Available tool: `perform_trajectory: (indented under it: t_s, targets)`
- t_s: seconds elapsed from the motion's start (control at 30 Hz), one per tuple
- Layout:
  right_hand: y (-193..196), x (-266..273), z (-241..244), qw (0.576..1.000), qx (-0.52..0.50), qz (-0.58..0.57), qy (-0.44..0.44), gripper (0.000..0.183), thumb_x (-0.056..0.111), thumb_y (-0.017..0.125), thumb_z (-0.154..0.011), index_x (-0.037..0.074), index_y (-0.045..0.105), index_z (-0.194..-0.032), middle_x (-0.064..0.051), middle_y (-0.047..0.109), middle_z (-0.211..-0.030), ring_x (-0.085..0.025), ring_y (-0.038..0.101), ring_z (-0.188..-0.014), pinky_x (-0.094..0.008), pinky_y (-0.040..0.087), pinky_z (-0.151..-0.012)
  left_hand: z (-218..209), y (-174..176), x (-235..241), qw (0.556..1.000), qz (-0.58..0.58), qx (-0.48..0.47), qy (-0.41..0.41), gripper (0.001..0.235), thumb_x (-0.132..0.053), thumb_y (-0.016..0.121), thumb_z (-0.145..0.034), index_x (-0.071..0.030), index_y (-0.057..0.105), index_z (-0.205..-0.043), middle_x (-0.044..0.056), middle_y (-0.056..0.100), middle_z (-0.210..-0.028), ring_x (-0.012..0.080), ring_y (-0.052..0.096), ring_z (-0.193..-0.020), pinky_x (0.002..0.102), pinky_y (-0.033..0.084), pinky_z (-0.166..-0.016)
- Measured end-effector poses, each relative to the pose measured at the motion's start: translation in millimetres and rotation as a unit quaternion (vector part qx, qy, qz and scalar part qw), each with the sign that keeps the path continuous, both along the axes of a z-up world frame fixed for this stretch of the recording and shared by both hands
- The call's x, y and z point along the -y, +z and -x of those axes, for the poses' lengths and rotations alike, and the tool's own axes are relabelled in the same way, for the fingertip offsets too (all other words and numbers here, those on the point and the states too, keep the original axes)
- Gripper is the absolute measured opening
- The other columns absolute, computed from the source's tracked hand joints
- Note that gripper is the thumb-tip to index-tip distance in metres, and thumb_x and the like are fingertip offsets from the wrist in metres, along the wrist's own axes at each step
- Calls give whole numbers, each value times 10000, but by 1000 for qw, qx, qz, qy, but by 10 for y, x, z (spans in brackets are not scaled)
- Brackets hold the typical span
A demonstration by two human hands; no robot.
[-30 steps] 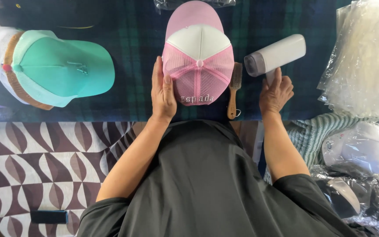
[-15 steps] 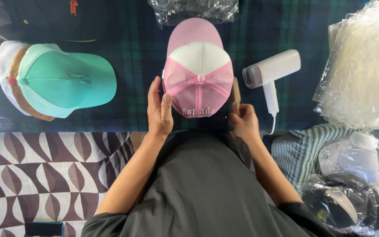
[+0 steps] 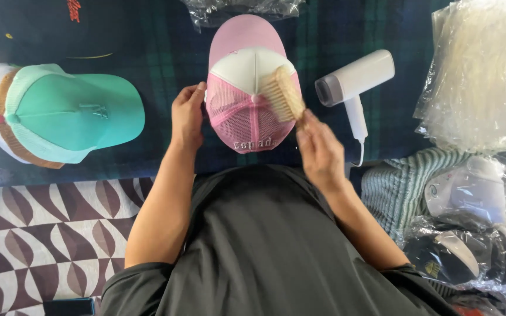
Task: The person cleans a pink and white trucker cap using a wooden brush and a white handheld steamer. They brush the exterior and interior surfaces, then apply steam to the front panel and mesh back. The person flips the cap to clean the inside and the brim, handling the cap and tools throughout the process.
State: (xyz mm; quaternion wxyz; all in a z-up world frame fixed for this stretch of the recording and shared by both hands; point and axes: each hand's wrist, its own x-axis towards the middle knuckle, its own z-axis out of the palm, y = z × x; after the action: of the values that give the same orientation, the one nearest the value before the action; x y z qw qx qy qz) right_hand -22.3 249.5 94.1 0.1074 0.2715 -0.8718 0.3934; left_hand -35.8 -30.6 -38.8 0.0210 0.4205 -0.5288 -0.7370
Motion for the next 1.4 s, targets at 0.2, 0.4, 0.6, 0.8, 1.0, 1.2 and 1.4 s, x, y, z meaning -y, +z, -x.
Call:
perform_trajectory:
  t_s: [0.2,0.4,0.6,0.8,1.0,1.2,1.4]
  targets:
    - [-149,-324,100,984,80,27,-159,297,52,601,-1074,-65,631,-1345,-258,729,-916,-296,671,-633,-408,518,-514,273,-184,134,998,46,16,-30,187,-264,785,-880,-99,747,-961,65,671,-738,155,638,-584,249,489,-457]
    - [-537,-213,2,940,276,160,-121,275,190,492,-1104,20,550,-1313,-141,606,-1208,-131,527,-571,-267,471,-559,967,525,159,992,-43,44,-106,548,-403,713,-835,-90,687,-1285,-6,660,-827,100,566,-638,254,358,-495]
    - [-355,-118,-27,962,207,145,-104,346,92,492,-1121,21,481,-1460,-174,646,-1091,-134,516,-571,-239,453,-522,1104,22,196,979,47,51,-190,455,-283,753,-816,-41,747,-1201,43,791,-1028,107,712,-901,272,592,-805]
    - [-628,-314,90,847,448,27,-284,438,369,603,-966,223,647,-1376,9,765,-1090,-82,663,-983,-254,469,-869,995,-43,243,975,97,87,-178,466,-380,778,-796,-80,769,-1153,-7,777,-981,73,676,-860,257,562,-774]
    - [300,-46,460,995,101,0,13,327,119,762,-932,104,764,-1259,-75,764,-1067,-242,772,-847,-323,615,-691,849,-148,185,979,90,-30,-181,410,-287,786,-951,-3,711,-1237,213,728,-1051,308,767,-931,404,652,-709]
    - [-88,-331,1101,989,-28,-141,-19,237,87,709,-1044,38,763,-1269,-174,755,-1005,-361,741,-826,-446,589,-661,813,-185,205,989,88,0,-122,389,-281,801,-911,-30,739,-1202,177,741,-1054,261,743,-929,356,631,-688]
    - [193,-100,952,998,35,-27,49,134,95,702,-1018,42,808,-1082,-143,787,-1006,-337,741,-819,-383,576,-654,819,-2,99,987,69,6,-143,363,-244,761,-947,-8,721,-1220,198,728,-1057,285,747,-936,380,645,-702]
